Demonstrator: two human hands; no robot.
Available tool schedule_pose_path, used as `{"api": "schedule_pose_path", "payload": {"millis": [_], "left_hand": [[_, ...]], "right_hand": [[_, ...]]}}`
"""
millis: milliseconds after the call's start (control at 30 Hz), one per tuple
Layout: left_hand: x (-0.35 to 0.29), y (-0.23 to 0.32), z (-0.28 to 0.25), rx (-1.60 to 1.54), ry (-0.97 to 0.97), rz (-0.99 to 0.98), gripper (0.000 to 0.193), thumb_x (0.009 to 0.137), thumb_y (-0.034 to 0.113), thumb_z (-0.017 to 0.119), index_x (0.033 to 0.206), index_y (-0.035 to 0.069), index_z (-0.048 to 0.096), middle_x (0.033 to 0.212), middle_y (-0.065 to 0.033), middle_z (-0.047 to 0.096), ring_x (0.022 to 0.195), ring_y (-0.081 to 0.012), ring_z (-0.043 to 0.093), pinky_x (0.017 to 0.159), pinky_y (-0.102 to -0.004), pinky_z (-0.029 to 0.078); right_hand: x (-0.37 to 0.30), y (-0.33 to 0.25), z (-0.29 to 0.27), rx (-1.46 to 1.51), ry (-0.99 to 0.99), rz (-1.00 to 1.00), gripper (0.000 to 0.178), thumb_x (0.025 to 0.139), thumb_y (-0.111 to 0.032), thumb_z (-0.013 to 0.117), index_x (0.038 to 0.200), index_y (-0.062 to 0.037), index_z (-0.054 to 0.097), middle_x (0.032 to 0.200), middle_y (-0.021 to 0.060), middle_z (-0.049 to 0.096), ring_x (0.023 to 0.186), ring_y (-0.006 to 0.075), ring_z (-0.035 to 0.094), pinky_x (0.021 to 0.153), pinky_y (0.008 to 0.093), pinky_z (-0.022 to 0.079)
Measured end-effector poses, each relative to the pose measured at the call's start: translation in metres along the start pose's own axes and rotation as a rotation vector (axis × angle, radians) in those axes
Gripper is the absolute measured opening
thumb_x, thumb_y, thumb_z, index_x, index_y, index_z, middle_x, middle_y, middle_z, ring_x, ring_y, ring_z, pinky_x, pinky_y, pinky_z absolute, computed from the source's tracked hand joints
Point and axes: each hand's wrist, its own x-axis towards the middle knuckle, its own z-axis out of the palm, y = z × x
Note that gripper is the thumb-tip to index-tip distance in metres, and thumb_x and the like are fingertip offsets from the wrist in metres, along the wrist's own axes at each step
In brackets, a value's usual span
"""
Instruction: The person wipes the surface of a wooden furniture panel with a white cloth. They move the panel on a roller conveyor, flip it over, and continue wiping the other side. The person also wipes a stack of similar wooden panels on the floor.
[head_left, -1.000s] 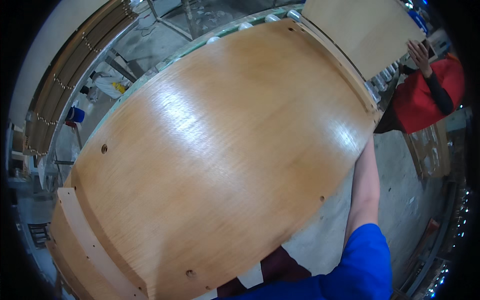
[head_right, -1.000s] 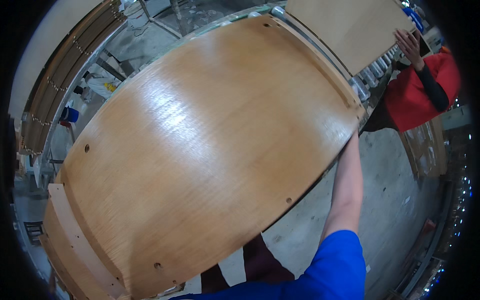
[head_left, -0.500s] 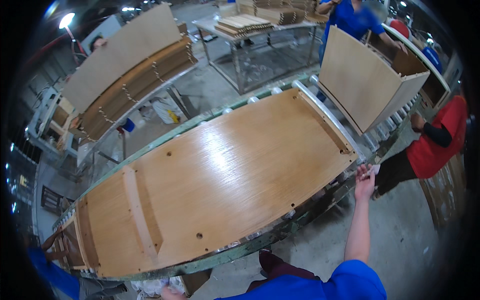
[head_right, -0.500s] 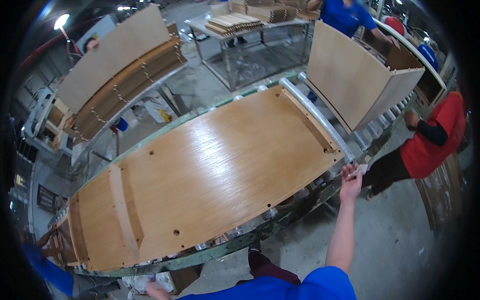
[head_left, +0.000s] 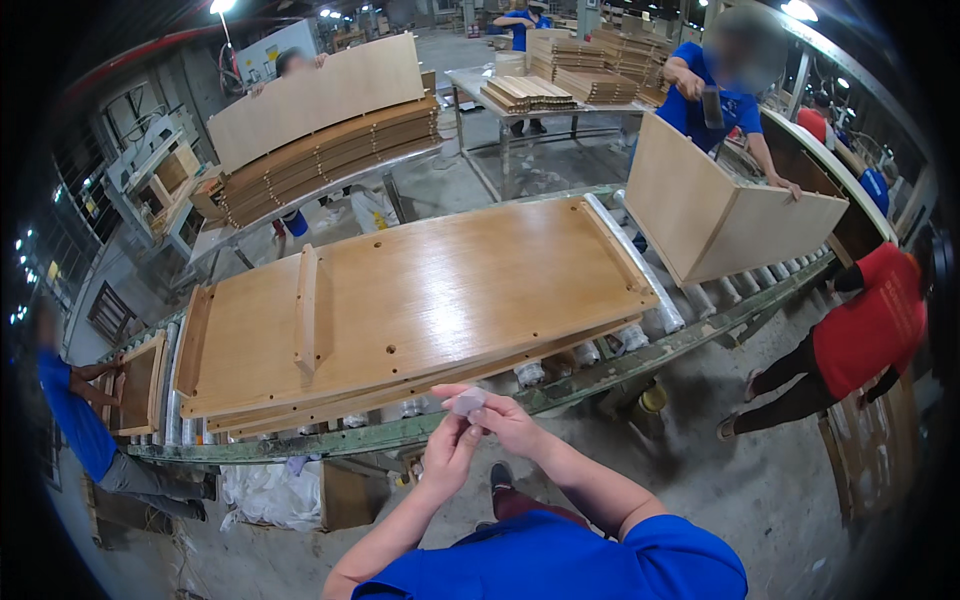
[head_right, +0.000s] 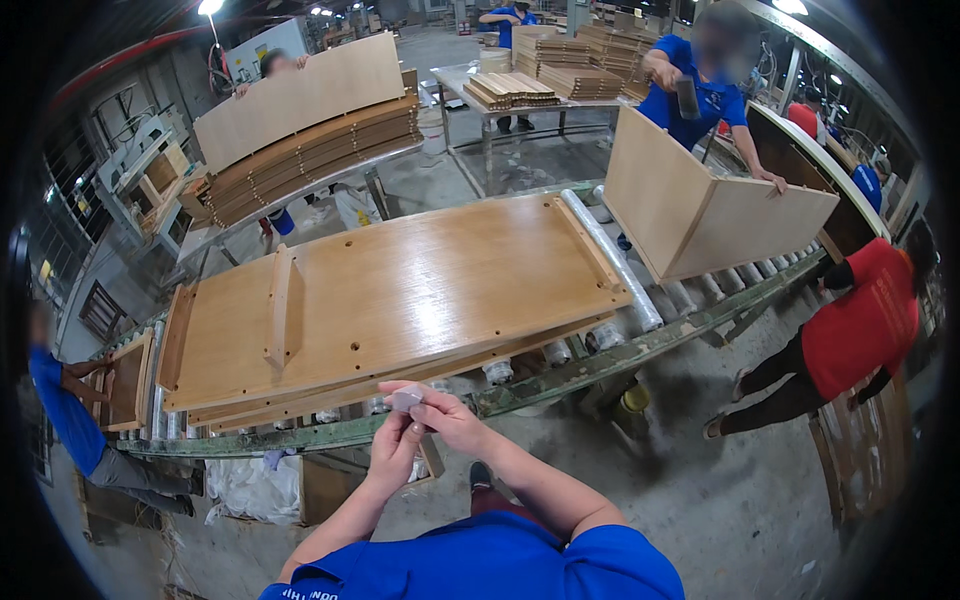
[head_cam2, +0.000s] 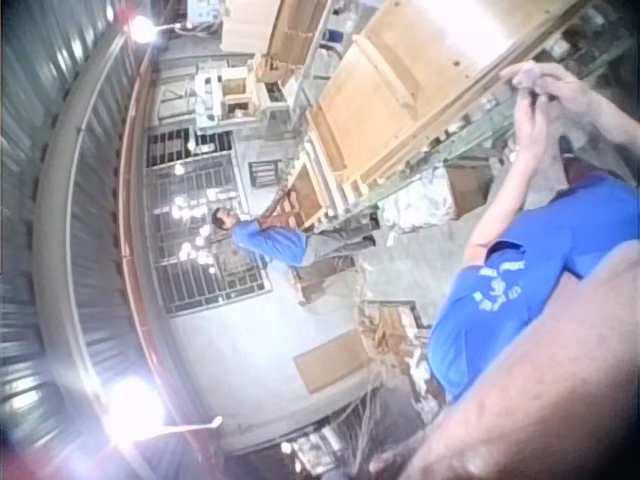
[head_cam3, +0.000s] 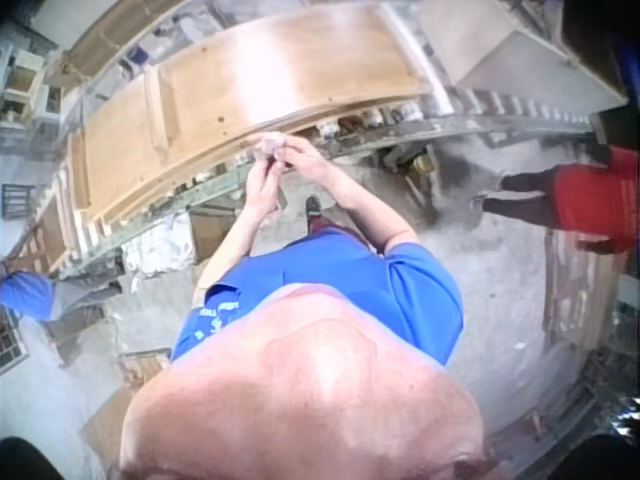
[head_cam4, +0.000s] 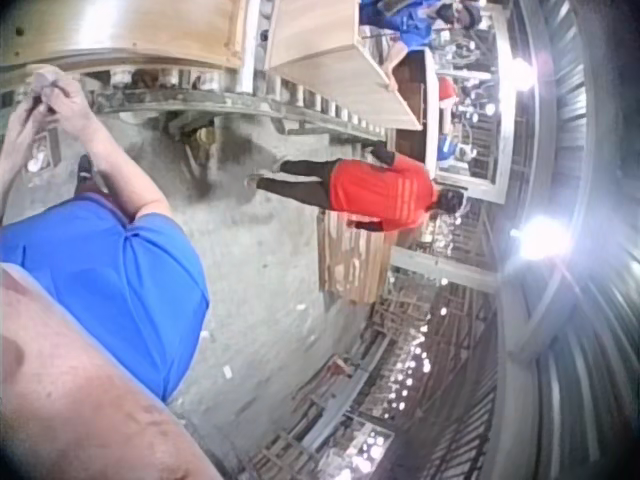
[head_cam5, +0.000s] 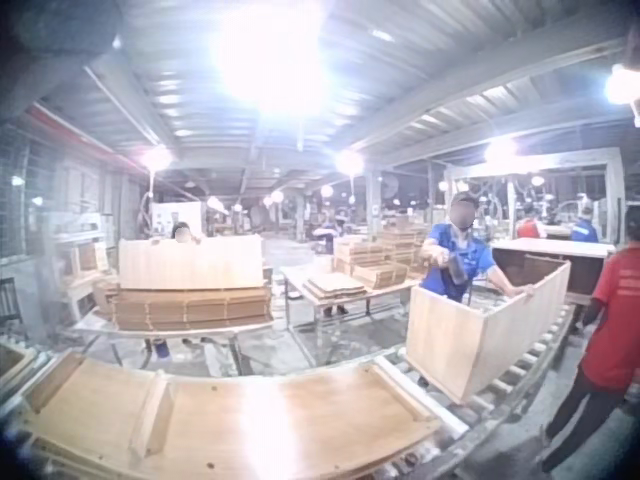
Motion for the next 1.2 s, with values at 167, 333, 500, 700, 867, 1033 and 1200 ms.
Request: {"api": "schedule_pose_path", "payload": {"millis": [167, 333, 500, 700, 867, 1033, 1200], "left_hand": [[-0.003, 0.017, 0.021, 0.311, 0.06, 0.097, 0.018, 0.09, 0.011, 0.048, 0.101, -0.003, 0.05, 0.081, -0.0156, 0.055, 0.072, -0.0275, 0.056, 0.063, -0.0343, 0.043], [0.034, 0.035, 0.051, 0.603, 0.061, 0.304, 0.007, 0.082, 0.001, 0.051, 0.089, -0.003, 0.051, 0.079, -0.0182, 0.053, 0.072, -0.0357, 0.053, 0.061, -0.0392, 0.042], [0.11, 0.018, 0.114, 0.559, 0.052, 0.565, 0.013, 0.077, -0.003, 0.051, 0.089, -0.003, 0.052, 0.088, -0.0217, 0.055, 0.08, -0.0409, 0.053, 0.07, -0.0424, 0.044], [0.201, 0.003, 0.201, 0.508, -0.115, 0.289, 0.012, 0.085, 0.005, 0.048, 0.091, -0.004, 0.054, 0.087, -0.0202, 0.055, 0.084, -0.0361, 0.053, 0.076, -0.0359, 0.043], [0.249, 0.002, 0.227, -0.135, -0.484, -0.08, 0.036, 0.096, 0.03, 0.039, 0.091, 0.0, 0.058, 0.088, -0.0041, 0.059, 0.082, -0.0129, 0.052, 0.074, -0.0297, 0.042], [0.274, -0.007, 0.248, -0.036, -0.395, -0.05, 0.029, 0.096, 0.023, 0.042, 0.091, -0.001, 0.057, 0.076, -0.0026, 0.056, 0.071, -0.0106, 0.051, 0.066, -0.0252, 0.042], [0.287, -0.021, 0.271, -0.084, -0.194, 0.048, 0.022, 0.095, 0.018, 0.043, 0.092, -0.002, 0.054, 0.07, -0.0012, 0.051, 0.065, -0.0092, 0.047, 0.06, -0.0237, 0.04]], "right_hand": [[-0.018, -0.002, 0.007, 0.059, 0.09, -0.049, 0.039, 0.096, -0.02, 0.04, 0.132, -0.0047, 0.04, 0.128, 0.0056, 0.045, 0.115, 0.0136, 0.043, 0.096, 0.0281, 0.035], [-0.025, -0.036, -0.024, -0.033, 0.145, -0.118, 0.039, 0.096, -0.024, 0.038, 0.125, 0.001, 0.045, 0.138, 0.0103, 0.036, 0.125, 0.0198, 0.036, 0.103, 0.0337, 0.029], [-0.032, -0.079, -0.105, -0.015, 0.151, -0.088, 0.04, 0.097, -0.021, 0.038, 0.13, 0.0004, 0.041, 0.128, 0.01, 0.048, 0.119, 0.0167, 0.043, 0.101, 0.0299, 0.032], [-0.047, -0.142, -0.213, -0.027, 0.322, -0.059, 0.04, 0.095, -0.022, 0.039, 0.126, 0.0032, 0.045, 0.129, 0.0135, 0.047, 0.121, 0.0195, 0.042, 0.101, 0.0334, 0.033], [-0.057, -0.179, -0.279, -0.086, 0.25, 0.037, 0.04, 0.096, -0.025, 0.04, 0.128, -0.0035, 0.046, 0.126, 0.0074, 0.05, 0.085, 0.0051, 0.05, 0.063, 0.0198, 0.04], [-0.052, -0.18, -0.311, -0.071, 0.169, 0.018, 0.042, 0.096, -0.028, 0.039, 0.126, -0.0011, 0.046, 0.132, 0.0113, 0.045, 0.093, 0.0086, 0.05, 0.07, 0.0204, 0.04], [-0.042, -0.161, -0.312, -0.101, 0.405, -0.196, 0.039, 0.097, -0.026, 0.037, 0.126, -0.002, 0.048, 0.124, 0.0048, 0.052, 0.083, 0.0055, 0.049, 0.069, 0.0185, 0.04]]}}
